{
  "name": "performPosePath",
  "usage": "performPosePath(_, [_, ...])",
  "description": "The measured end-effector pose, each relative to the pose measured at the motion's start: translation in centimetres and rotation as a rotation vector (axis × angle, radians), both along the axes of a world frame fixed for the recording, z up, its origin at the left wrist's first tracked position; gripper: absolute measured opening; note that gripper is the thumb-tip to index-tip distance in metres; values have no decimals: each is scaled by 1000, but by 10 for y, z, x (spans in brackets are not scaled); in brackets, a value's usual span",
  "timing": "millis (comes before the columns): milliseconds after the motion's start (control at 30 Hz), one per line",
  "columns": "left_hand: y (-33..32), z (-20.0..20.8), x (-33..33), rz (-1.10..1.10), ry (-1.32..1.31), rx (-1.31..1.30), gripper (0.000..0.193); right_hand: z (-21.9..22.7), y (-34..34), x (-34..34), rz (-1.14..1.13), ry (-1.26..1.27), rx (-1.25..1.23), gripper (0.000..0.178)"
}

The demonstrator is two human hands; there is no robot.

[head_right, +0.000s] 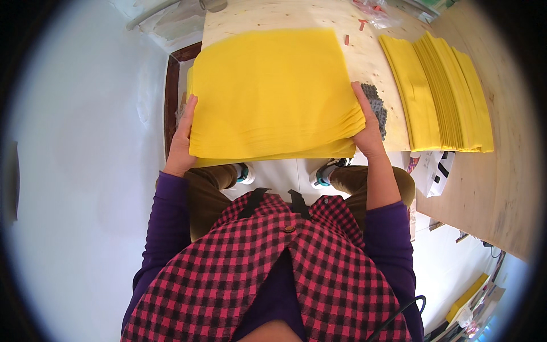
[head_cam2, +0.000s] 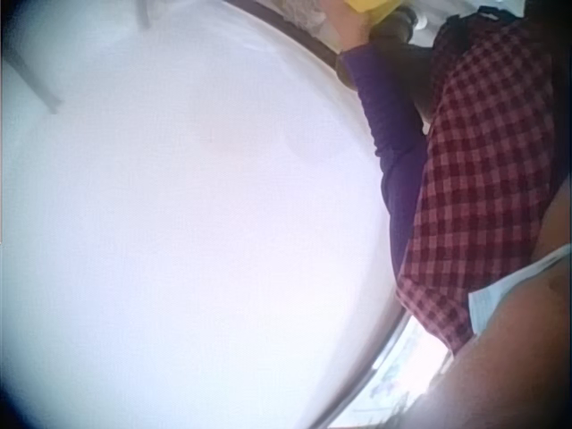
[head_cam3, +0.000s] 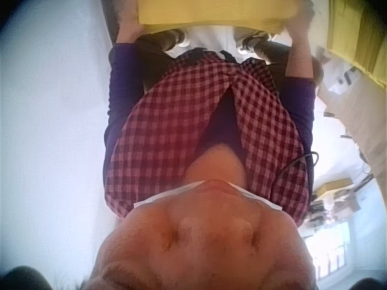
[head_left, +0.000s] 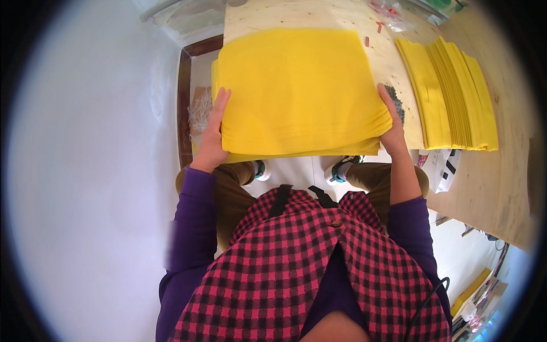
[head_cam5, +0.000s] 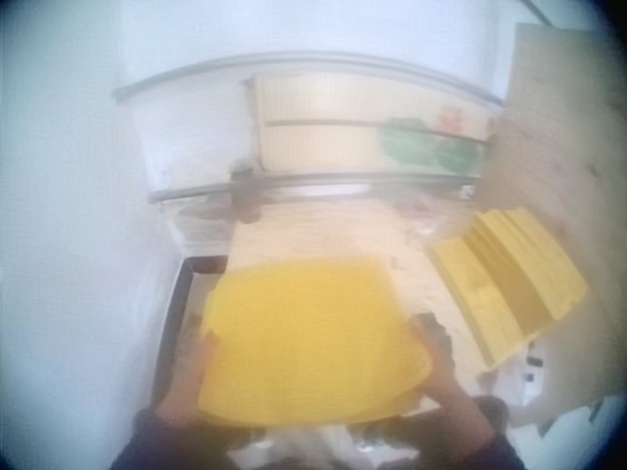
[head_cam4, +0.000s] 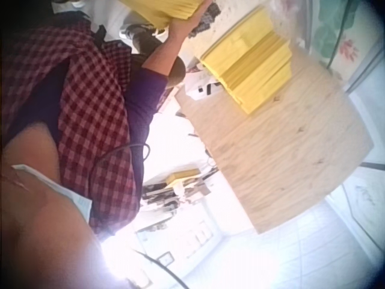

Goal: The person folds a yellow fabric sheet on a table, aligning edges and pressing folds to create a compact stack. The folded piece is placed on top of a growing pile of similarly folded yellow sheets.

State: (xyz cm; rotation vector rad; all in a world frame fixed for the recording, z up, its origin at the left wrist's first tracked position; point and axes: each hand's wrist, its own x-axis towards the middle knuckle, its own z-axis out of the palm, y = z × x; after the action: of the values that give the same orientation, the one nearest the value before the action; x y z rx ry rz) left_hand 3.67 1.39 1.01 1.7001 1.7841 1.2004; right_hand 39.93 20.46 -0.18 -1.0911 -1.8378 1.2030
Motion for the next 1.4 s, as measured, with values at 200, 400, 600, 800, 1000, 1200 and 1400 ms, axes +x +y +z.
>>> performPosePath(200, [-1, 0, -4, 7, -40, -6, 66, -3, 3, 3, 6, 19, 126, 65])
performPosePath(400, [-5, -14, -10, 77, -84, 15, 50, -13, 13, 11, 82, -43, 249, 30])
performPosePath(600, [-6, -20, -31, 48, 9, 86, 18, -17, 15, 13, 101, 54, 214, 25])
performPosePath(800, [-5, -7, -29, 184, -380, 2, 17, -4, 5, 8, -112, 138, -198, 23])
performPosePath(1000, [-7, 8, -20, 252, -657, -50, 15, 2, 7, 1, -78, 278, -285, 22])
performPosePath(1200, [4, -1, -21, 358, -619, -123, 24, -7, 11, -1, -144, 242, -311, 20])
performPosePath(1400, [13, -26, -26, 459, -407, -156, 31, -14, 14, -2, -229, 123, -284, 17])
